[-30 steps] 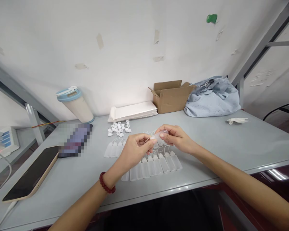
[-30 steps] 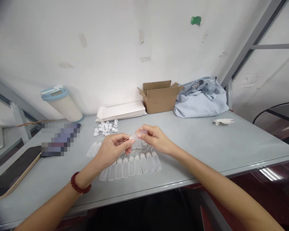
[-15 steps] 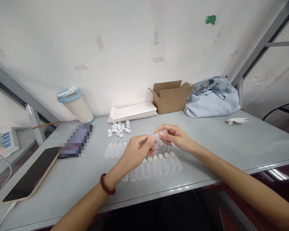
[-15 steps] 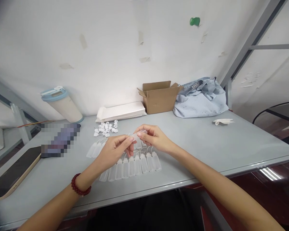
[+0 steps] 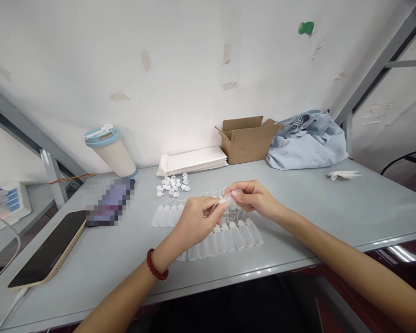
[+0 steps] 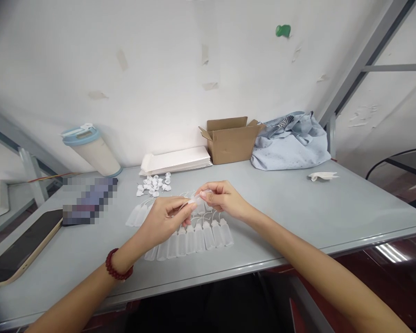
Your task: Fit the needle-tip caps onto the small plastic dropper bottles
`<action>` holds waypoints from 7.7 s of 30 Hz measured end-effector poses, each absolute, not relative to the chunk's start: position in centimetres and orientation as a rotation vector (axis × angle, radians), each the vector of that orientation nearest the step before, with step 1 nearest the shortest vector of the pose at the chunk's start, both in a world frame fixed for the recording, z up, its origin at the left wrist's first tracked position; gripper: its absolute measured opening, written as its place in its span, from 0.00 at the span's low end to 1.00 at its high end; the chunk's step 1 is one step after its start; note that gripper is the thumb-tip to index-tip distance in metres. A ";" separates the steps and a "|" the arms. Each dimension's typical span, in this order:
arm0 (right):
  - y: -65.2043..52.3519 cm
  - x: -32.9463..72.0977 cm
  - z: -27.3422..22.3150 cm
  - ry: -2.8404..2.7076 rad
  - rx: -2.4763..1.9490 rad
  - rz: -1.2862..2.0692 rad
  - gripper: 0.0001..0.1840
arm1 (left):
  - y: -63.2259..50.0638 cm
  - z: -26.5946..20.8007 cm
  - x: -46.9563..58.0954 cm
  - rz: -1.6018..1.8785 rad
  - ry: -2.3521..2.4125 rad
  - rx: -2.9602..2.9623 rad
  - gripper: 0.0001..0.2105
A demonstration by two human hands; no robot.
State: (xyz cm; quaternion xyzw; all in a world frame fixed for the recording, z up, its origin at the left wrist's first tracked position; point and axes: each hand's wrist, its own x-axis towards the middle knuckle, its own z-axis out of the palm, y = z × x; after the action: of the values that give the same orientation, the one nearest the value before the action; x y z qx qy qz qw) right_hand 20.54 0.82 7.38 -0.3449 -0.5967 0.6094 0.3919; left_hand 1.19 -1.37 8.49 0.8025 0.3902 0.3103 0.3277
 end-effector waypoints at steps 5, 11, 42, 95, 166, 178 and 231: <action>0.8 20.3 7.5 -1.453 -0.907 1.565 0.20 | -1.1 8.3 1.2 0.845 1.109 2.293 0.19; 1.9 21.1 7.5 -1.260 -0.952 1.386 0.18 | 2.2 9.1 -2.9 0.812 1.389 2.360 0.18; 7.9 25.0 2.6 -1.533 -1.367 1.026 0.16 | 6.4 5.6 -7.1 0.514 1.681 2.543 0.10; 3.6 23.8 7.5 -1.707 -1.359 1.002 0.08 | 2.7 7.6 -2.1 0.758 1.342 2.166 0.10; 1.0 19.9 7.3 -1.419 -0.903 1.841 0.18 | 0.7 8.3 0.4 0.832 0.975 1.688 0.09; 1.0 20.0 7.4 -1.433 -0.904 1.845 0.18 | 1.0 8.4 0.1 0.750 1.010 1.586 0.12; 1.1 20.6 7.2 -1.666 -0.936 1.337 0.18 | 0.0 8.1 0.3 0.841 1.040 2.211 0.18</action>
State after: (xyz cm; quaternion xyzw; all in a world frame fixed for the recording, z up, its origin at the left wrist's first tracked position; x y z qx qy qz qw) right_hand 20.60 1.07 7.18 -0.3690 -0.6567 0.5270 0.3936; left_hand 0.29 0.00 8.11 0.8226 0.3868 0.3130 0.2751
